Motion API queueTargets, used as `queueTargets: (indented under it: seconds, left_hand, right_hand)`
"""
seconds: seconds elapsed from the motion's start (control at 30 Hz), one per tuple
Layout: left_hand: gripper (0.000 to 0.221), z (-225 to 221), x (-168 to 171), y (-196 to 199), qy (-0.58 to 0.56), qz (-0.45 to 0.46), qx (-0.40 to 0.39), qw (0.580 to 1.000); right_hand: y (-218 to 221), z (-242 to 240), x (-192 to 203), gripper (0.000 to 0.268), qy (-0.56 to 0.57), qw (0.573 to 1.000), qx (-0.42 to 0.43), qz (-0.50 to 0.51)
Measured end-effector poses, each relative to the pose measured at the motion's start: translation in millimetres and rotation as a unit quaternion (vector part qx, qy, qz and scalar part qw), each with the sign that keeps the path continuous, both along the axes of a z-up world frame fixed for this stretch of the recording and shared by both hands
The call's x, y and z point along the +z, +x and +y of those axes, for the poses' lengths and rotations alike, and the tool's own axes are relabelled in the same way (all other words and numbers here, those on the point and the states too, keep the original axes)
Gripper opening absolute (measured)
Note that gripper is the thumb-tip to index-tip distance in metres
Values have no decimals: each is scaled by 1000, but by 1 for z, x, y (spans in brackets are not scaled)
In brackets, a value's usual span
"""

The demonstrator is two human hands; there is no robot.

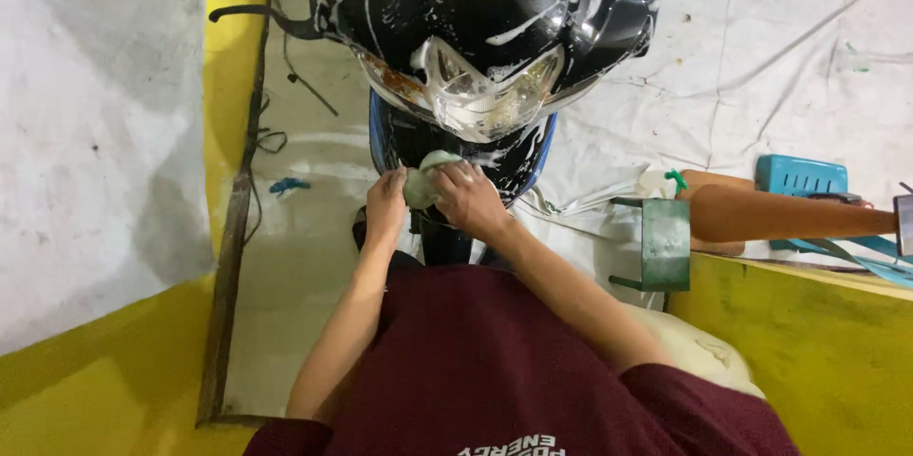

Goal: The person scrubs the front fairing, headlight, and handlebars of a black motorcycle using a soapy sponge. They repeatedly wipe the soapy surfaces and rinse the sponge in a green bucket placed on the seat.

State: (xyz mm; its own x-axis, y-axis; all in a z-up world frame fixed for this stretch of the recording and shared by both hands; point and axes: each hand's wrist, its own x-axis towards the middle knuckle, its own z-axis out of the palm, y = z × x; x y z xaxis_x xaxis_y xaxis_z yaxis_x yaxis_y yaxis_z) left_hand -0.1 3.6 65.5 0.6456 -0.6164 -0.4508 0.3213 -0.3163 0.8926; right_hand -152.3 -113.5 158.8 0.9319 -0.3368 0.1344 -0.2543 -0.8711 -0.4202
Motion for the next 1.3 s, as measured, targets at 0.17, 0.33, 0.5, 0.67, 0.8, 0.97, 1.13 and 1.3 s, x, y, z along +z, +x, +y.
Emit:
queueTargets:
  seconds: [0.17, 0.33, 0.5, 0.67, 0.8, 0.97, 1.13, 1.3]
  left_hand:
    - [37, -8, 36, -2, -5, -103, -88, 991]
    - [34, -11, 22, 8, -30, -140, -144, 979]
    - [32, -13, 44, 18, -5, -207, -192, 959]
    - [30, -39, 61, 15, -39, -259, -125, 957]
    - [30, -58, 46, 14, -112, -353, -73, 926]
    - [33, -59, 68, 24, -121, -351, -48, 927]
    - [37, -70, 66, 23, -88, -335, -77, 935]
    - [55, -80, 65, 3, -83, -499, -165, 847]
  right_hand:
    - [-24, 3, -9, 40, 33, 997, -57, -40]
    - [-41, -16, 4, 45, 23, 994, -86, -65]
    - [-34, -13, 6, 36, 121, 932, -330, -92]
    - [4, -1, -11, 20, -88, 981, -155, -73]
    - [45, -13, 1, 44, -167, 976, -78, -116]
    - [58, -35, -7, 31, -38, 992, -118, 1]
    - [0, -39, -11, 19, -14, 997, -66, -32]
    - [-53, -55, -21, 38, 163, 941, -289, -72]
